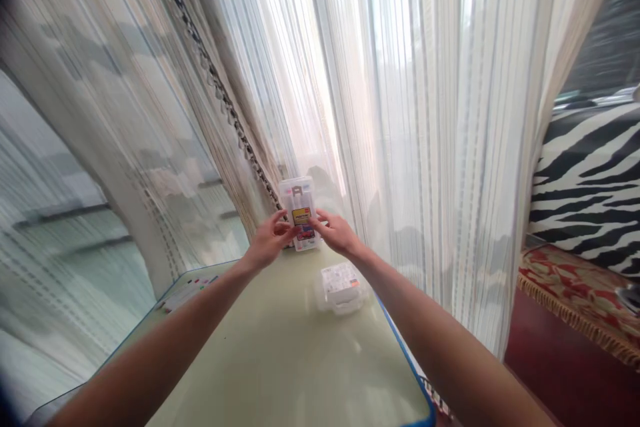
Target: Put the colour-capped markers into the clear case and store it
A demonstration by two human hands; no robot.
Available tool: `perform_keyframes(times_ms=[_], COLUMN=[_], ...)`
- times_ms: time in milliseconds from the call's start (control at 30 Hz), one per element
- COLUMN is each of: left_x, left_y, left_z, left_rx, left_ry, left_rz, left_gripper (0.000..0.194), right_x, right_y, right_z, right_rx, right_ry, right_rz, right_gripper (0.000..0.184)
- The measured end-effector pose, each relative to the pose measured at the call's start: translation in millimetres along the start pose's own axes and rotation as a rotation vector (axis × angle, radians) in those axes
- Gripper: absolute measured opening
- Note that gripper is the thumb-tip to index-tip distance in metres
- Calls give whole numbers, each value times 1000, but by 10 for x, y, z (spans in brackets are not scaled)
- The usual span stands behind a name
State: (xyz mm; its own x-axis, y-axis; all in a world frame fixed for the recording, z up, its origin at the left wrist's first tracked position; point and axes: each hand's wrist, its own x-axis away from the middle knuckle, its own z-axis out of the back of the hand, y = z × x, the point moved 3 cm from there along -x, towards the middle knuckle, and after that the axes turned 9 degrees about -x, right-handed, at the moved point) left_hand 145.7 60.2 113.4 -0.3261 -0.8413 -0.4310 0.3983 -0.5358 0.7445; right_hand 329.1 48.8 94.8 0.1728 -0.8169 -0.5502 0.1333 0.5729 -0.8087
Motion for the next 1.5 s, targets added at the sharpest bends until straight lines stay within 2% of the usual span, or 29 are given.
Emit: perform_keyframes(times_ms=[100,200,333,467,667,933,1167,1500], left_x=[-139,-221,-278,-316,-389,-431,-382,-380], left_y=[-102,-180,-241,-333,-473,-570,-610,-586], left_z=[-306,-545,-774,-926,-1056,-1150,-1296,-1345], left_rx=[-68,-192,-269,-295,-300,-178,51,147], left_ry=[4,7,-28,-42,-35,-27,-128,-148], left_rz=[-4,15,17,50,100,137,141,240], left_gripper=[65,62,52,47,36,28,43,61], right_x=[45,127,218,239,223,126,126,115], right_y=[188,412,717,966,1197,1320,1395,1430], right_z=[230,365,454,501,553,622,642,583], right_rx=[62,90,102,103,114,91,102,192], right_ry=[5,-5,-21,-32,-12,53,160,201], right_rz=[0,-21,-63,-97,-147,-169,-238,-297], right_gripper=[45,47,45,43,45,43,40,41])
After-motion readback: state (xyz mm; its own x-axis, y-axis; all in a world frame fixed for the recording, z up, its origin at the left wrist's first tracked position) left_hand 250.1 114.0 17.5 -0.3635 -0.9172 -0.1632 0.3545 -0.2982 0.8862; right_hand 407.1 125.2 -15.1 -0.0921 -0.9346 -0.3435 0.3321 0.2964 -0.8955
